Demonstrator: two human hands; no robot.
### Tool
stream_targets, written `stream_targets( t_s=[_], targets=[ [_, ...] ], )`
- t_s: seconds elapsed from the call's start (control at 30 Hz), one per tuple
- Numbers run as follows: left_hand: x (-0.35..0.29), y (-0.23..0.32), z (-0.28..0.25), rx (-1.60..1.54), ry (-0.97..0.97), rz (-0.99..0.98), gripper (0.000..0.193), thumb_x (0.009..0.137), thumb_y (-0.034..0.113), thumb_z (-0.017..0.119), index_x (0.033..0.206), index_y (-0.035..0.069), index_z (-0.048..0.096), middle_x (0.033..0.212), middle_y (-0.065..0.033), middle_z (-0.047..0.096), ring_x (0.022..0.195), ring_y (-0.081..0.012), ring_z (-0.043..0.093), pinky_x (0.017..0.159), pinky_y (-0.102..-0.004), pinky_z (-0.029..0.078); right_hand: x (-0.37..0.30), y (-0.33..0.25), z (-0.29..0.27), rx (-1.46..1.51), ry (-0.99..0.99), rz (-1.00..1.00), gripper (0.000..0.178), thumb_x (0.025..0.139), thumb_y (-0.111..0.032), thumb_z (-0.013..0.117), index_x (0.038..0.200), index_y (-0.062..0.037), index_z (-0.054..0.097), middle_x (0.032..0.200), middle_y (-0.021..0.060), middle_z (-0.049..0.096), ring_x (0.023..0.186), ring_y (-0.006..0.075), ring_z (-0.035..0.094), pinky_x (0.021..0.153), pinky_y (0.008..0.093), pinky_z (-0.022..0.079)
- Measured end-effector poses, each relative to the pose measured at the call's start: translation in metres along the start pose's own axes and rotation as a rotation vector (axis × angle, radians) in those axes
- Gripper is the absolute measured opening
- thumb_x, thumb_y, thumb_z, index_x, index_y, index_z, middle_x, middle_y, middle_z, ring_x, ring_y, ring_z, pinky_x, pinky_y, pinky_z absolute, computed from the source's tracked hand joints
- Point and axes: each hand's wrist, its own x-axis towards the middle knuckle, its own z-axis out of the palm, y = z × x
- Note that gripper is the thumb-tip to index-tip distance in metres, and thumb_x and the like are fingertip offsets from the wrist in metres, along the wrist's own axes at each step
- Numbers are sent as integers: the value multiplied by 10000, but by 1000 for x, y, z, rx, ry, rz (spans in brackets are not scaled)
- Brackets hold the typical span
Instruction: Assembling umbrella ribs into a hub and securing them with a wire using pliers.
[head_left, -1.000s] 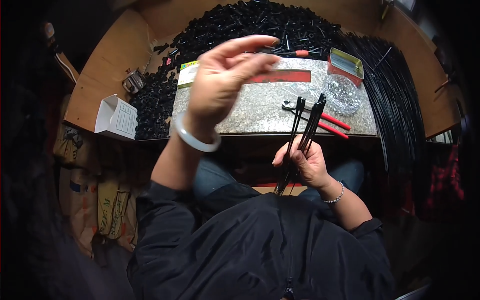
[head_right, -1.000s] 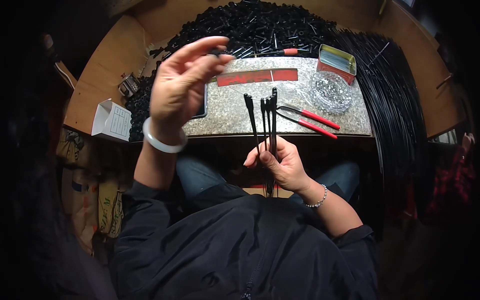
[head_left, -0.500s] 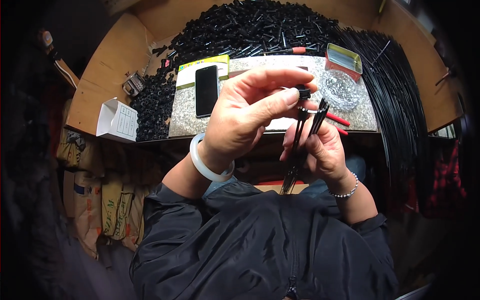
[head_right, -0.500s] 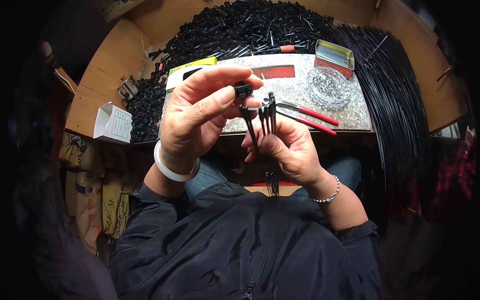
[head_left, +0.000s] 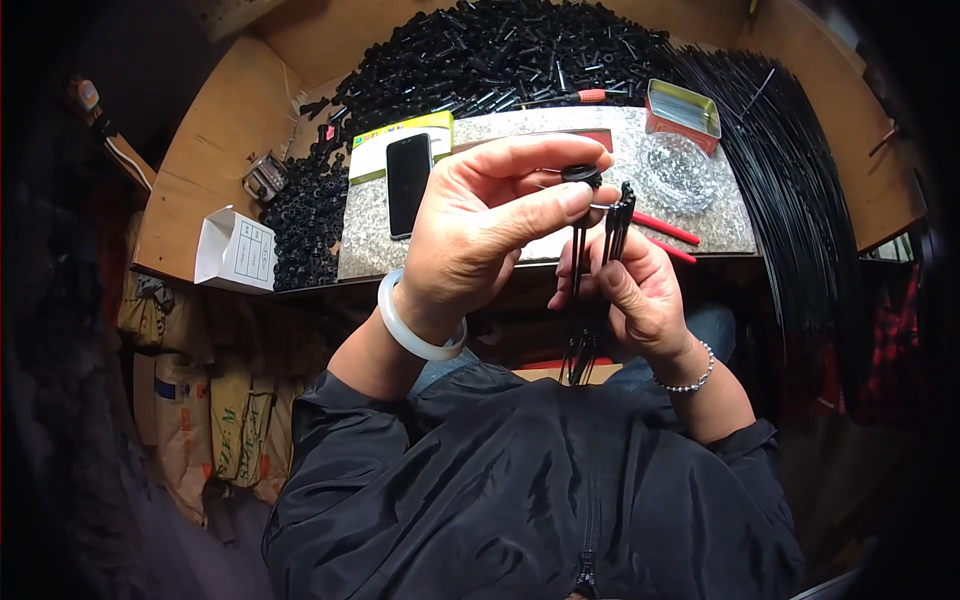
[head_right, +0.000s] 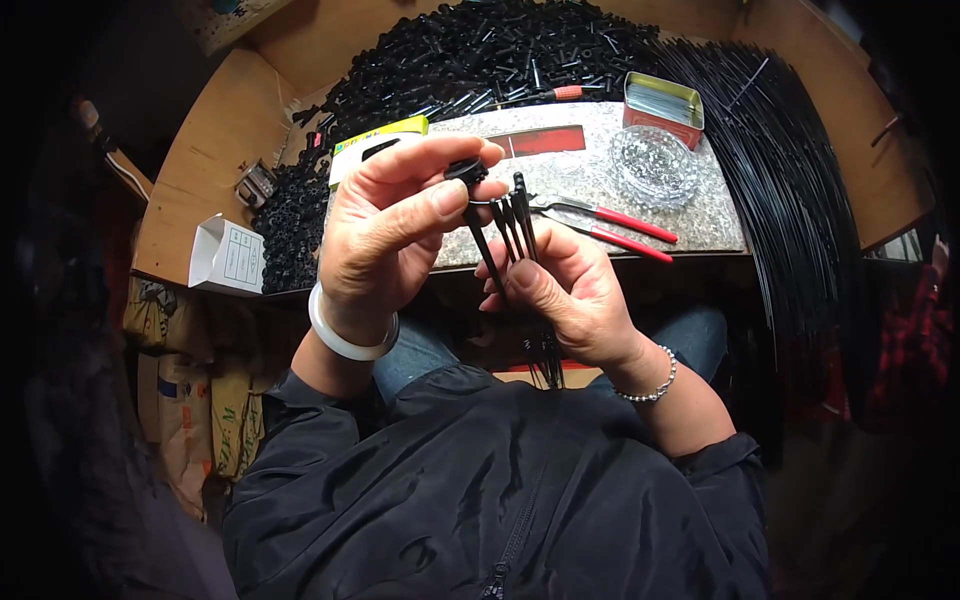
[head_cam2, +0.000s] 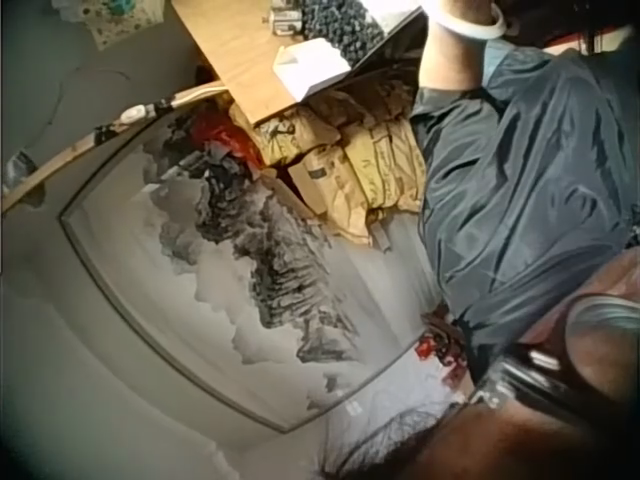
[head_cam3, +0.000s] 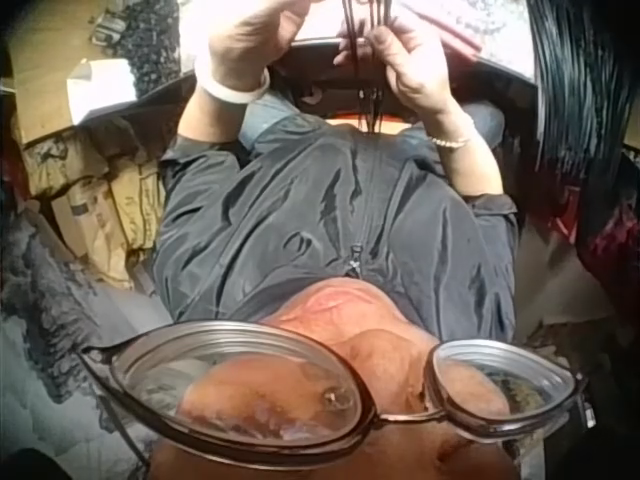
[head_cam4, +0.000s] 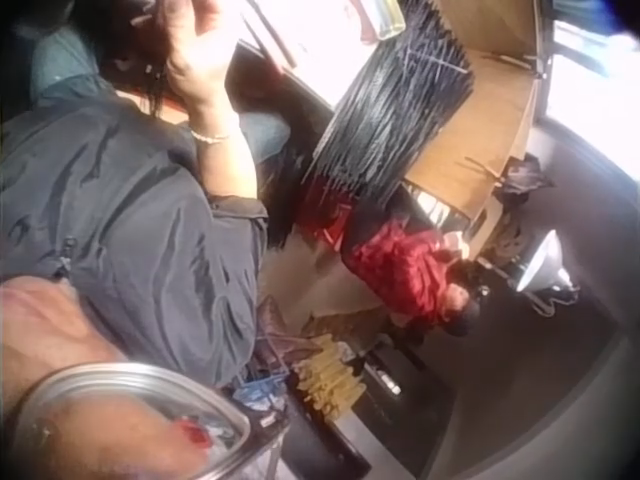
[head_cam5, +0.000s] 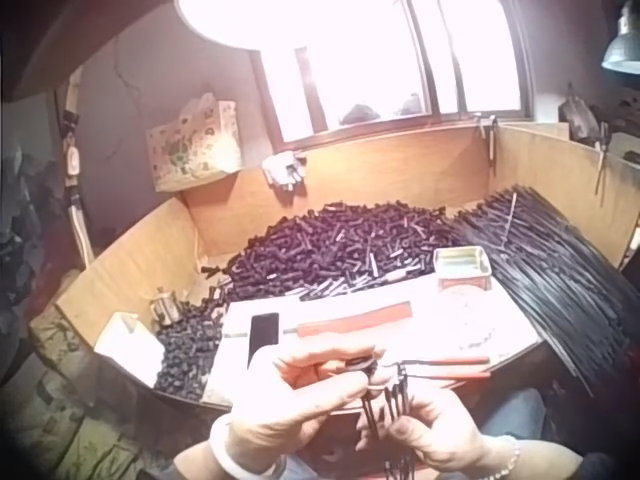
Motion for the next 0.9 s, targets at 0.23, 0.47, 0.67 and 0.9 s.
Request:
stream_targets(
  t_s=[0.23, 0.47, 0.67, 0.9],
  targets=[
    [4, -4, 4, -277, -33, -60, 337, 851, -30, 535, 1186, -51, 523, 1141, -205, 579, 989, -229, 622, 872, -333, 515, 1, 3, 5, -11, 30, -27, 208, 922, -187, 554, 1039, -15, 545, 965, 81, 598, 790, 115, 604, 732, 251, 513],
    [6, -5, 6, -194, -6, -20, 285, 906, 13, 487, 1184, -38, 530, 1129, -202, 585, 961, -218, 632, 848, -319, 529, 0, 2, 5, -16, 88, 6, 165, 919, -136, 554, 1030, -15, 546, 942, 74, 602, 782, 111, 603, 718, 244, 512],
    [6, -5, 4, -107, 11, 0, 289, 902, 18, 490, 1183, -38, 532, 1131, -205, 585, 965, -216, 630, 864, -315, 521, 1, 2, 7, -27, 95, 16, 147, 918, -113, 549, 1027, -14, 544, 938, 75, 605, 771, 110, 606, 714, 242, 512],
    [-1, -7, 1, 27, 2, 1, 323, 797, -50, 608, 1116, -30, 563, 1135, -168, 572, 1038, -196, 563, 928, -331, 447, 2, 3, 9, -18, 110, 5, 135, 913, -91, 550, 1022, -12, 530, 931, 79, 605, 760, 110, 607, 713, 244, 519]
  ],
)
